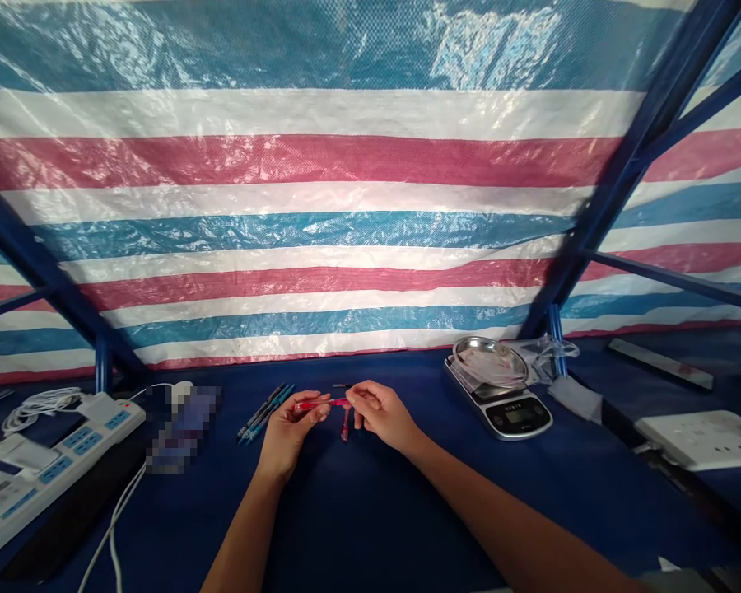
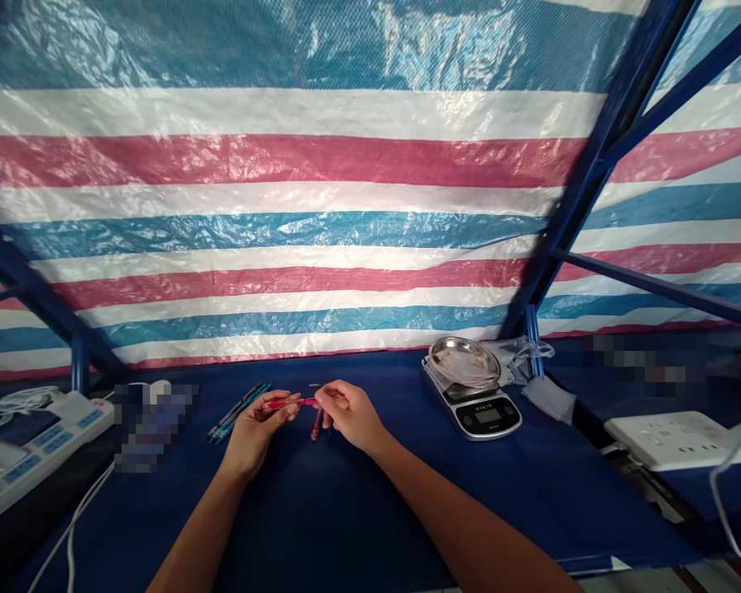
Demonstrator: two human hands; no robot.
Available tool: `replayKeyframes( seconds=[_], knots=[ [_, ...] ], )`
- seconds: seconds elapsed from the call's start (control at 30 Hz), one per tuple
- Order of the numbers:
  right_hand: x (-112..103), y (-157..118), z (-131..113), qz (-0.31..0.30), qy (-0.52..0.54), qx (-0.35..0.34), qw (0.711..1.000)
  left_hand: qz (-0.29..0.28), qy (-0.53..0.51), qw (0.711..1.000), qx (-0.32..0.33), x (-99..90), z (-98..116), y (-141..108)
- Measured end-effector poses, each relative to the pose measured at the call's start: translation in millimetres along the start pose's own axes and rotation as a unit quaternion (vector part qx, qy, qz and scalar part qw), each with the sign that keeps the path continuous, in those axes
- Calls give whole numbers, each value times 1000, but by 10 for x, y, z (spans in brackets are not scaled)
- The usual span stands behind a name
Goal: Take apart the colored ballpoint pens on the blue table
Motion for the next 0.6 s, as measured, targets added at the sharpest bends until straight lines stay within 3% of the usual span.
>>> replayKeyframes(
  seconds=[0.3,0.4,0.53,0.6],
  knots=[
    [-42,29,2,6,19,-26,999,-10,-15,1000,5,19,-15,-9],
    [-34,40,22,2,40,-20,999,-14,-16,1000,11,48,28,-24],
    [24,33,29,-48,36,15,998,-22,18,999,22,110,114,-12],
    [6,30,3,-35,40,10,999,2,50,998,49,116,181,-74]
  ],
)
Point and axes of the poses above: each hand's wrist, its own y-axis towards the middle knuckle, its own x-axis out of the palm, z = x × y, the point moved 5 cm from there along y, towards the middle knuckle
